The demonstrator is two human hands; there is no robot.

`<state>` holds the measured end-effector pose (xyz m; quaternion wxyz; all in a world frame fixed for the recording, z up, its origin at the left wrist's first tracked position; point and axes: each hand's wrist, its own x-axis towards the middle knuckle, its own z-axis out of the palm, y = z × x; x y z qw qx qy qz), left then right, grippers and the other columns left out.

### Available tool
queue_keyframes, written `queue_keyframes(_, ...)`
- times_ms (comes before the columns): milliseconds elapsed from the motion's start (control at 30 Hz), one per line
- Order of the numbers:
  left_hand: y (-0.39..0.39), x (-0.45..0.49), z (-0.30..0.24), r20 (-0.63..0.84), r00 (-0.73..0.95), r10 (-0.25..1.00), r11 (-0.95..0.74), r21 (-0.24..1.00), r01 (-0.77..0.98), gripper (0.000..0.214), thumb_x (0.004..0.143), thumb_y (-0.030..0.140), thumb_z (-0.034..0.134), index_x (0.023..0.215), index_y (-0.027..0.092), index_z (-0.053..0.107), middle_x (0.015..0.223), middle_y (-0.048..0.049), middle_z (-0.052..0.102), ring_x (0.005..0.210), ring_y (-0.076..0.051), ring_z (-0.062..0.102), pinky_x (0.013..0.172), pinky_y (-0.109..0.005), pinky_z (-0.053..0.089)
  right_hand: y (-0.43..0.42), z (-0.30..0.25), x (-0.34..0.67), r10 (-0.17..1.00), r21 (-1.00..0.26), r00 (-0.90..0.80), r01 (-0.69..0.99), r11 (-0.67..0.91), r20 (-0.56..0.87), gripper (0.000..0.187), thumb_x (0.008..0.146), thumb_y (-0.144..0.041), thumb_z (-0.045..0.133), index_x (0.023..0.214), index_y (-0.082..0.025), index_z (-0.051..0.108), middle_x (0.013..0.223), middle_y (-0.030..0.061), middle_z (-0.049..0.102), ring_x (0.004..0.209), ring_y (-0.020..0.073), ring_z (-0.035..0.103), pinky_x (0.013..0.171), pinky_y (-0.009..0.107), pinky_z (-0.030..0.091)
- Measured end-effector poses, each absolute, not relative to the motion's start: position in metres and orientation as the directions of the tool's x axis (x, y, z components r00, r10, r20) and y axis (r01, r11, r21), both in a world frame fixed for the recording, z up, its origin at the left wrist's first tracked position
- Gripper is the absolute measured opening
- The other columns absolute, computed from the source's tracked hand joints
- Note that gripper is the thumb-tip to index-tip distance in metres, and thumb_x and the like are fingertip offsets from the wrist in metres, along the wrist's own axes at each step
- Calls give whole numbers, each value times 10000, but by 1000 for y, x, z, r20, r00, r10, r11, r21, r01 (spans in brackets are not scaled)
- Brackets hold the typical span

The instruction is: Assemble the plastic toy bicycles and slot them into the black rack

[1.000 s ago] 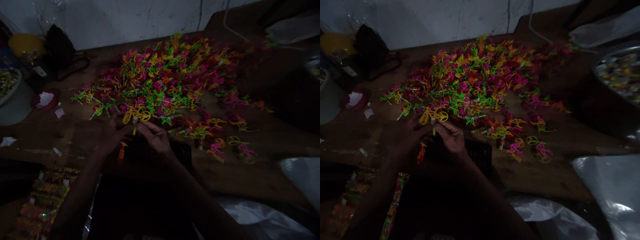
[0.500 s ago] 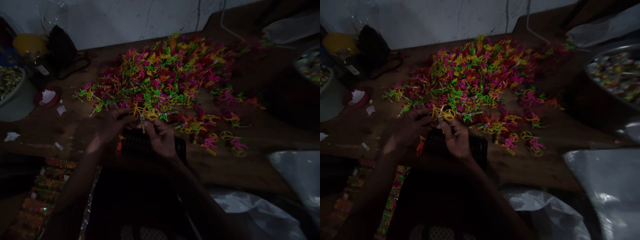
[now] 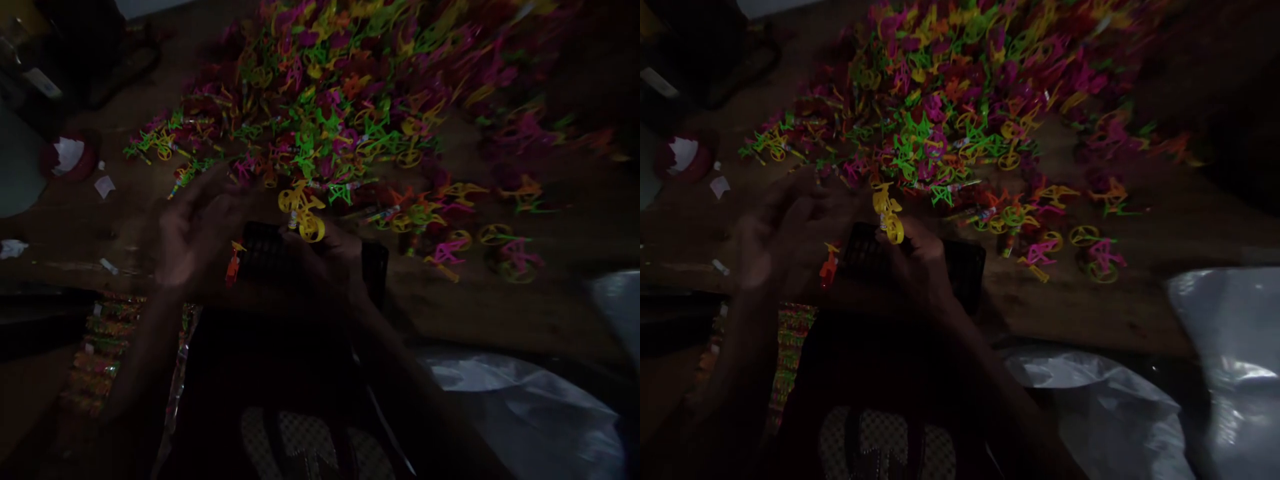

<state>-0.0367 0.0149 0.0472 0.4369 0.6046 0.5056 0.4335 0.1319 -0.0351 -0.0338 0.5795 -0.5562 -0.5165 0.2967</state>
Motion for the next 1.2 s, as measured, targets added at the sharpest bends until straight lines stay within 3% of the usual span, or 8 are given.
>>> queue_keyframes(100,-13,-53,39,43,122,992,-76,958,278,328,885,324,710,1211,293,698,1256,-21,718,1190,-225,662,1032,-380,545,-32,-41,131,907,-907,270,363,215,323,96,883,-305,619,877,-222,668,841,34,720,812,222,682,785,373,553)
queue_keyframes(300,-19,-72,11,-142,239,961,40,922,385,365,935,262,523,1265,278,678,1313,-19,695,1268,-208,618,1119,-397,480,-29,-51,125,927,-889,227,419,185,300,99,879,-293,585,918,-226,646,885,40,724,820,228,673,765,363,539)
queue_keyframes(400,-12,-80,-2,-222,218,950,122,910,395,460,833,234,616,1289,255,665,1272,-30,718,1208,-222,655,1066,-383,515,-31,-52,125,926,-882,219,431,190,306,107,875,-298,581,911,-220,644,863,38,721,797,220,669,748,350,533)
queue_keyframes(500,-11,-87,-13,-255,248,935,128,892,433,472,766,308,735,1234,253,708,1233,-40,736,1191,-250,659,1047,-384,514,-31,-53,124,922,-875,227,446,187,313,120,872,-311,579,909,-218,646,857,42,724,788,222,669,743,348,530)
queue_keyframes(667,-12,-86,-30,-209,226,951,90,891,444,256,767,384,757,969,230,793,1083,-45,773,1085,-241,691,999,-366,515,-30,-55,124,935,-871,230,474,133,268,109,863,-309,583,888,-225,649,835,54,722,793,244,672,726,360,524)
queue_keyframes(833,-12,-83,-38,-145,222,964,37,903,428,191,782,384,701,867,246,802,1070,-38,769,1066,-235,690,974,-372,520,-33,-51,123,950,-877,217,470,100,225,124,872,-293,580,919,-215,665,828,44,716,773,232,667,696,336,505)
queue_keyframes(1033,-12,-85,-38,-73,270,960,-60,889,454,156,807,360,684,883,282,796,1064,-27,777,1070,-237,691,992,-398,515,-36,-45,118,952,-858,219,509,77,215,85,862,-258,563,882,-225,638,760,29,698,671,205,635,641,307,486)
queue_keyframes(1200,-10,-91,-36,-146,303,942,-9,890,456,248,801,360,717,1024,271,780,1126,-38,763,1080,-249,697,991,-401,526,-37,-50,117,943,-845,250,533,55,219,106,870,-276,559,900,-229,649,771,34,702,702,225,656,635,315,479)
